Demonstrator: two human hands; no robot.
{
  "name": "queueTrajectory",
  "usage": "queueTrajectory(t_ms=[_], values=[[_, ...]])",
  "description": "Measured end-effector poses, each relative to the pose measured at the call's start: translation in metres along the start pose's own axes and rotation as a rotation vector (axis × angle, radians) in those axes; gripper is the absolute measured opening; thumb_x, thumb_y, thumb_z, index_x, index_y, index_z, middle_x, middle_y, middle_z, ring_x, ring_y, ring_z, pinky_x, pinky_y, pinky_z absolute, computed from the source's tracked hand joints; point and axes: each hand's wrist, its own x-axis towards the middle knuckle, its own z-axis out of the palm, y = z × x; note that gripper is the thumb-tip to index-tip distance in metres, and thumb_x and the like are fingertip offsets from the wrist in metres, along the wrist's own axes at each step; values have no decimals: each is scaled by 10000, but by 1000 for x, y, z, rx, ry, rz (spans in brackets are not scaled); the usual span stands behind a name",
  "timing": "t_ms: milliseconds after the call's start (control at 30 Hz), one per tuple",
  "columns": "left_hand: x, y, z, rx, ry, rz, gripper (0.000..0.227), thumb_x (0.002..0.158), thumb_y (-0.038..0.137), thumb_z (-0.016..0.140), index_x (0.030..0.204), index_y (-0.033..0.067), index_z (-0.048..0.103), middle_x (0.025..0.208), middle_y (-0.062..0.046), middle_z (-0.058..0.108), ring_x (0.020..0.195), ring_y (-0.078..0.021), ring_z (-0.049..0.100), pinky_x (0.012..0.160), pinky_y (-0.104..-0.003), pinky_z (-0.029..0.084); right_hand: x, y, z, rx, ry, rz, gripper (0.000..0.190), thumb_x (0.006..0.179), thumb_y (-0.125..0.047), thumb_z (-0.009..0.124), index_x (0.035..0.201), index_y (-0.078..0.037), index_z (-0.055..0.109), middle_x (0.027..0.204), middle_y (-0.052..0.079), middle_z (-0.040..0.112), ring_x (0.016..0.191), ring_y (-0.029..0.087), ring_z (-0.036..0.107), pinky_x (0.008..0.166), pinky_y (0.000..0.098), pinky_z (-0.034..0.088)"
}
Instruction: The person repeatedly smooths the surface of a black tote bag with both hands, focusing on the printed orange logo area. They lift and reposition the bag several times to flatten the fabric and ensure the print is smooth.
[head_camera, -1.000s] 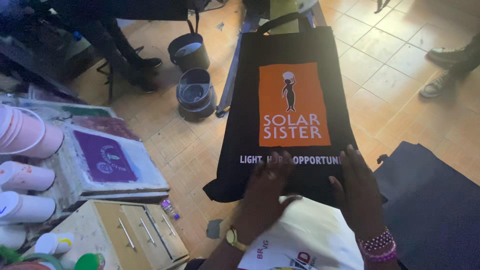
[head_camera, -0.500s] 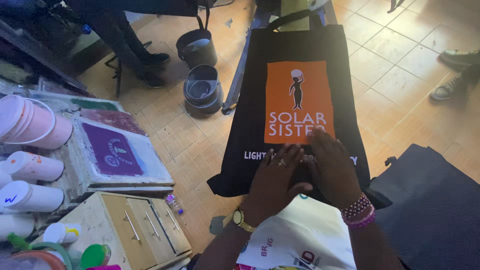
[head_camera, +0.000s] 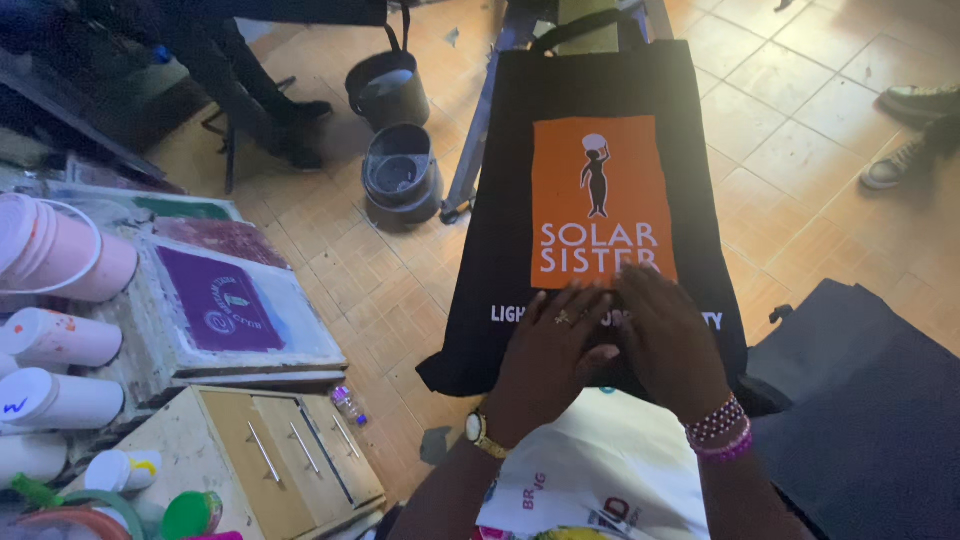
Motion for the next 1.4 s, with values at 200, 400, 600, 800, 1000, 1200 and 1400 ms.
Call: queueTrajectory(t_ms=[200,400,600,800,1000,1200,1400], values=[[6,-10,16,201,181,-57,536,1121,389,356,1529,53,447,1588,-205,440,1466,-380,404,1178,-615,306,-15,6,14,52,121,46,330,1029,-293,557,1324,-232,691,1342,38,692,1298,271,628,1064,478,514],[-5,1,15,228,185,-106,549,1093,413,403,1513,66,471,1601,-169,426,1490,-357,369,1176,-603,314,-7,5,7,64,235,200,326,1029,-337,619,1280,-151,713,1350,94,699,1300,280,632,1128,449,485],[-18,-4,-10,263,6,-419,562,1086,323,386,1593,89,320,1670,-163,299,1537,-337,267,1220,-579,210,-10,-4,-13,40,235,149,343,991,-267,671,1289,-100,706,1323,155,701,1283,336,638,1151,507,462],[-45,-13,52,417,179,-298,770,922,316,628,1599,92,337,1685,-79,311,1530,-254,306,1188,-500,263,-36,10,-4,216,361,-132,208,957,-118,682,1150,-113,758,1287,39,736,1265,272,675,1106,488,507],[-63,-24,27,506,249,-270,637,1035,281,485,1607,59,317,1674,-110,335,1539,-290,313,1217,-488,268,-56,12,0,146,405,117,270,1024,-146,626,1241,-25,730,1377,174,694,1311,392,643,1124,628,460],[-51,11,7,115,141,-61,573,968,240,591,1494,38,487,1611,-136,430,1488,-319,375,1181,-518,281,-55,-24,9,293,356,-175,281,932,-23,628,1188,-90,723,1349,105,686,1285,295,634,1158,490,452],[-50,-18,12,255,216,-263,570,1044,352,518,1521,45,466,1615,-126,423,1505,-311,345,1175,-517,293,-62,17,16,45,413,74,290,969,-98,684,1252,-57,728,1356,186,689,1142,375,655,1008,490,509]])
